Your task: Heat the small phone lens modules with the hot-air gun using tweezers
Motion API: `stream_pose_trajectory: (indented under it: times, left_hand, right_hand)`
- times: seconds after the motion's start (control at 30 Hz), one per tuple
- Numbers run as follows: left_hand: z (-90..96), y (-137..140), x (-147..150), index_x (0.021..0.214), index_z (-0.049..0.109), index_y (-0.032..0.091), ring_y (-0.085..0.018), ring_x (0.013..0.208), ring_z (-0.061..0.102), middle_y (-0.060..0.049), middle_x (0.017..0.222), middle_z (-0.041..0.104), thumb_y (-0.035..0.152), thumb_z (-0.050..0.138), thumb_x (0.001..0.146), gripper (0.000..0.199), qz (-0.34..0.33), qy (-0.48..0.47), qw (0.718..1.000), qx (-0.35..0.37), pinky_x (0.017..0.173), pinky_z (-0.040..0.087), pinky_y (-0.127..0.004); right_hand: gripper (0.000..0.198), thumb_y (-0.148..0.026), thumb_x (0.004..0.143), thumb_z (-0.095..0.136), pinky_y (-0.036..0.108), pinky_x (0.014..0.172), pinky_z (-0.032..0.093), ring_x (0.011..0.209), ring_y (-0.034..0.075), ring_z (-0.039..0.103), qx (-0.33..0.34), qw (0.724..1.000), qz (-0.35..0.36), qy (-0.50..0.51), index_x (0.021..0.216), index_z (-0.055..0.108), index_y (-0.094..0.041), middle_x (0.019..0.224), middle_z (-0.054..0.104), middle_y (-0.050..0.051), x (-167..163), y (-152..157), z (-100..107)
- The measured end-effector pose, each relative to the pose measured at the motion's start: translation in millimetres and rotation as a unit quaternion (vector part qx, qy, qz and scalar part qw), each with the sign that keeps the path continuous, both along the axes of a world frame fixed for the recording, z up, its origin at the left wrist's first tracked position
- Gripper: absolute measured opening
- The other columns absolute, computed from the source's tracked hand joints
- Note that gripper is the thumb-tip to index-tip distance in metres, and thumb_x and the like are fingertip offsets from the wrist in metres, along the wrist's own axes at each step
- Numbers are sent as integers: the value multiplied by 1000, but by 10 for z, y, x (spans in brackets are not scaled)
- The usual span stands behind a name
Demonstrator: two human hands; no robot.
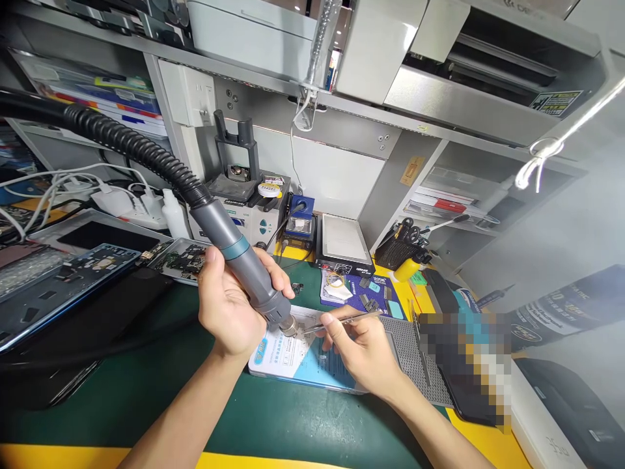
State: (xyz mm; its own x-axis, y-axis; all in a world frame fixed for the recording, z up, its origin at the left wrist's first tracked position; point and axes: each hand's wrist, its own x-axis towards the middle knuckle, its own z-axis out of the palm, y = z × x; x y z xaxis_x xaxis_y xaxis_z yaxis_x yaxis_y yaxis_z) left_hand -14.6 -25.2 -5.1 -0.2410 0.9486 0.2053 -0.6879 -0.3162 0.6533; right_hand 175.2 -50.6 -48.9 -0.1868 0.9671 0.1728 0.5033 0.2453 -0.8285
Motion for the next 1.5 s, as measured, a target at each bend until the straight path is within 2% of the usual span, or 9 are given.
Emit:
stream_pose_trajectory:
  times: [0.17, 0.4, 0.53, 0.73, 0.93, 1.13, 1.5]
  left_hand:
    - [-31, -7, 40, 75, 57, 18, -19, 49, 59, -4, 54, 57, 65, 32, 96, 58, -7, 9, 1000, 12, 53, 46, -31]
    - [-79, -25, 86, 77, 58, 17, -18, 54, 61, -4, 58, 59, 66, 34, 96, 58, -18, 23, 999, 29, 56, 46, -30]
    - [-89, -31, 102, 77, 60, 16, -18, 55, 61, -4, 59, 59, 65, 35, 97, 58, -5, 25, 999, 33, 57, 46, -30]
    - [-86, -35, 104, 80, 60, 16, -18, 56, 62, -4, 59, 60, 64, 36, 97, 56, 9, 10, 999, 44, 58, 47, -31]
    - [-109, -38, 118, 80, 60, 16, -19, 58, 63, -4, 60, 61, 64, 36, 98, 56, 15, 21, 998, 50, 59, 47, -32]
    - [-117, -36, 112, 80, 59, 17, -19, 58, 61, -4, 61, 62, 65, 38, 97, 55, 25, 34, 998, 43, 60, 46, -32]
    - [-86, -38, 81, 80, 59, 17, -18, 53, 61, -3, 56, 59, 68, 37, 96, 57, 0, 37, 999, 20, 54, 44, -31]
  right_hand:
    - [53, -51, 99, 57, 22, 55, 50, 57, 12, 62, -7, 1000, 2, 4, 64, 73, -14, 73, 72, 8, -7, 7, 10]
    - [54, -47, 100, 57, 19, 58, 50, 64, 12, 67, 19, 1000, 4, -9, 60, 74, -16, 74, 72, 7, -8, -2, 18]
    - [52, -47, 100, 57, 19, 57, 50, 60, 11, 65, 13, 1000, 4, -10, 62, 74, -16, 73, 72, 7, -6, -10, 23]
    - [51, -44, 100, 58, 19, 62, 51, 63, 11, 65, 41, 999, 3, -11, 61, 74, -17, 73, 71, 6, -11, -2, -2]
    - [51, -44, 100, 58, 19, 57, 52, 59, 11, 65, 39, 999, -1, 11, 60, 72, -16, 72, 70, 6, -13, -10, -11]
    - [51, -45, 99, 59, 20, 57, 53, 60, 12, 66, 36, 999, -2, 19, 60, 72, -16, 71, 70, 7, -11, -14, -18]
    - [49, -44, 101, 58, 20, 61, 52, 61, 11, 65, 21, 1000, 3, 12, 64, 73, -16, 74, 72, 6, 18, -18, -16]
